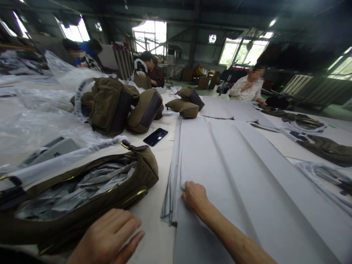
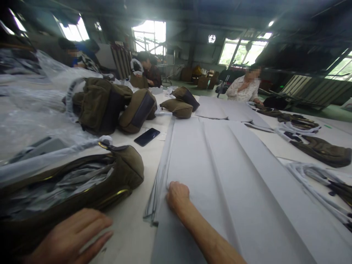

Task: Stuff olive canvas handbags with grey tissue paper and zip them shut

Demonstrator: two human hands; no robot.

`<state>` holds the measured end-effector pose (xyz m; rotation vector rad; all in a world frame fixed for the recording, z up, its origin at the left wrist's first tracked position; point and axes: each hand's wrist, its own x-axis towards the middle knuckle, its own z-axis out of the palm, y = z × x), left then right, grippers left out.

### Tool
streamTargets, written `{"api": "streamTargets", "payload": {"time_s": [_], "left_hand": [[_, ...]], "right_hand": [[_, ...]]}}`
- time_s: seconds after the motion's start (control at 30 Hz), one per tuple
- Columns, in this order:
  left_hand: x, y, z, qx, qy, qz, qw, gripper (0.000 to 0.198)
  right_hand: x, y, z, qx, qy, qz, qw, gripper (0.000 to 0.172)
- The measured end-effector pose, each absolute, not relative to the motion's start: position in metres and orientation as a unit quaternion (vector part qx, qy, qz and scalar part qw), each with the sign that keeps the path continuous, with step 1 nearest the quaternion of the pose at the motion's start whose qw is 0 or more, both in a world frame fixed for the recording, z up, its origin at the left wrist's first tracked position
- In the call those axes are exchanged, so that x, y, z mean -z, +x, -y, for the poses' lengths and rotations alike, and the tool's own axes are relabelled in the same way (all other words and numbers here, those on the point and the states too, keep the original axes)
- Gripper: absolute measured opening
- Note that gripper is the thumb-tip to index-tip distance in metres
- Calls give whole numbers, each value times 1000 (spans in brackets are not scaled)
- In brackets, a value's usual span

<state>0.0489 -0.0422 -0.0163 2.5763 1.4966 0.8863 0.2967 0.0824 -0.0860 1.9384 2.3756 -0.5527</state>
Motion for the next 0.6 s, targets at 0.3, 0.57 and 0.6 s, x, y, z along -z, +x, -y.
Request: {"api": "streamTargets", "payload": {"time_s": [0.3,0.57,0.6], "left_hand": [[68,102,34,-310,705,-528,358,21],[74,145,-10,-395,545,-560,483,31],[76,150,-15,-395,544,-571,471,31]], "right_hand": [[105,351,-103,481,608,-616,-140,6],[107,357,-107,593,586,-514,-201,14],[107,357,-107,598,583,-512,-202,14]]}}
